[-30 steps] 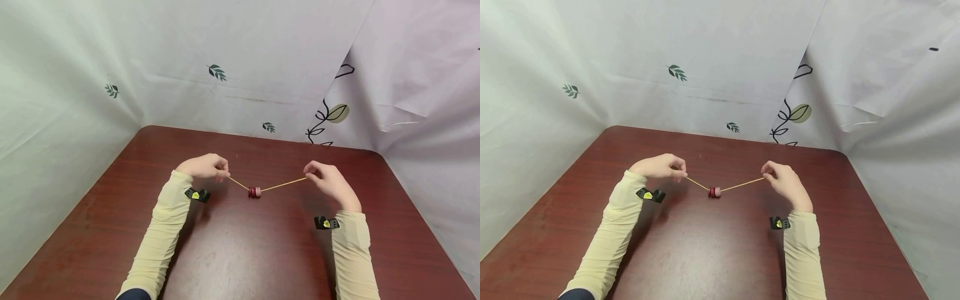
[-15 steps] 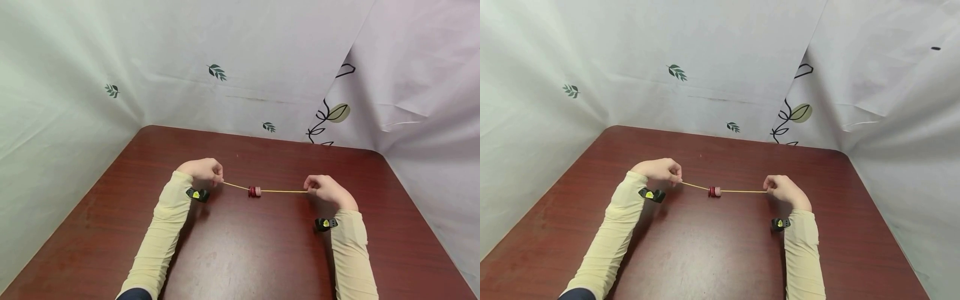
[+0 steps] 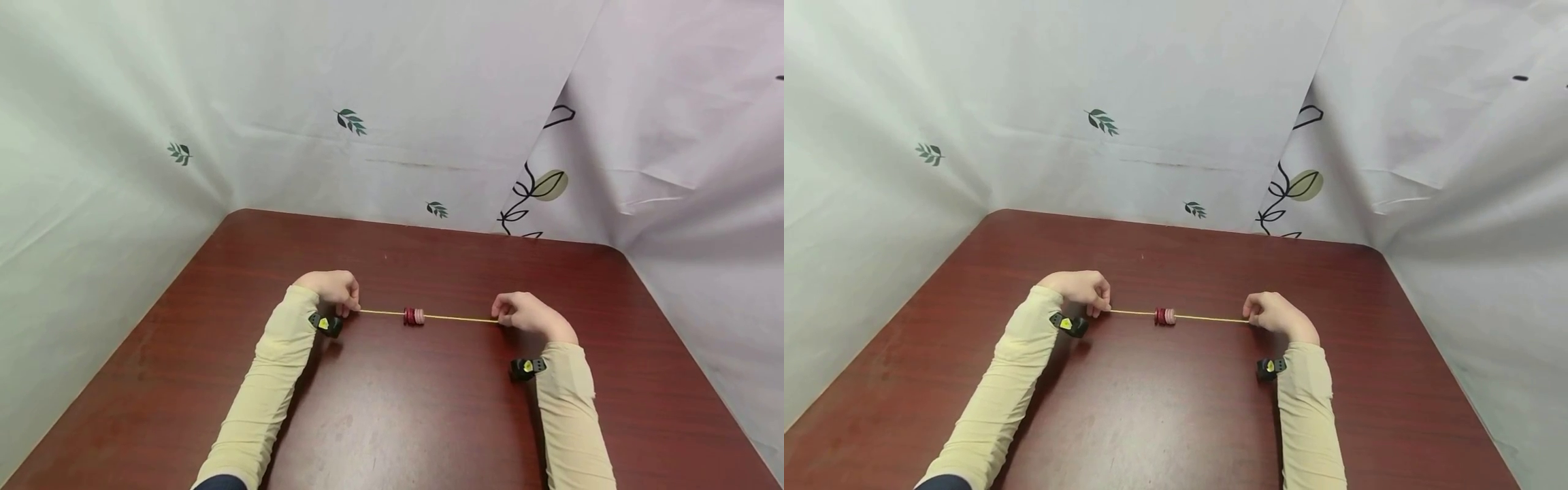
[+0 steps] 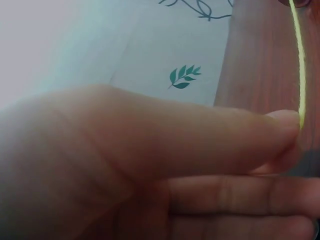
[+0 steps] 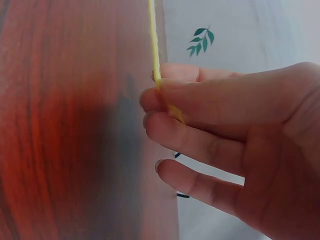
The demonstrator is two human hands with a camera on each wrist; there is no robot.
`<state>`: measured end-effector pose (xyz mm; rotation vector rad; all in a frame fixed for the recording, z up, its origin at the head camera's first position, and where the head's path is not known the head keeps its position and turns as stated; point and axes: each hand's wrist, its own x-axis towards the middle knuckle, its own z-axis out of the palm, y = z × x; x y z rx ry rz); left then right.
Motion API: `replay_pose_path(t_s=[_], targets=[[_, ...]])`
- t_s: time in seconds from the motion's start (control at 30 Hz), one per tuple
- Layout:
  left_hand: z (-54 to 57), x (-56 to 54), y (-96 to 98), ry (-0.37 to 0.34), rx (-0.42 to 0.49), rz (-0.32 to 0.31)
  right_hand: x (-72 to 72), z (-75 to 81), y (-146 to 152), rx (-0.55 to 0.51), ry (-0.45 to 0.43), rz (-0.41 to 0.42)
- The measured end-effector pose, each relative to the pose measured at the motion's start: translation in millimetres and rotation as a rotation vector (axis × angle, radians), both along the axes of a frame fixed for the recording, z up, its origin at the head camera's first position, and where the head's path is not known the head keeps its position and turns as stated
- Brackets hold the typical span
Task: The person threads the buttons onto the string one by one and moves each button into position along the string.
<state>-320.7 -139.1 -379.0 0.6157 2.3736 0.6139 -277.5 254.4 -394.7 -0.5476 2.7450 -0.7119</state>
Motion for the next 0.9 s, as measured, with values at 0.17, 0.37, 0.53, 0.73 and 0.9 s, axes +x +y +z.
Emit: replay_pose_path(t_s=[0.17,0.37,0.53,0.73,0.9], targets=[[-2.3,-1.4,0.9,-0.019,-0.016,-0.001,-2.9,-4.8,-2.0,-0.002,-0.005,0.017],[-9.8,-1.4,0.9,-0.041,-0.042,0.01,-3.5,-10.7,-10.3,-0.015,-0.022,0.02],[-14.7,1.5,-0.3,-0.042,-0.055,0.036,-3.3,-16.1,-13.6,-0.017,-0.04,0.015],[-15.5,3.8,-3.0,-0.03,-0.076,0.073,-0.1,-16.9,-11.9,-0.005,-0.054,0.002],[-4.6,2.7,-4.5,0.145,-0.05,0.103,2.7,-6.1,-11.5,0.039,0.043,0.036]])
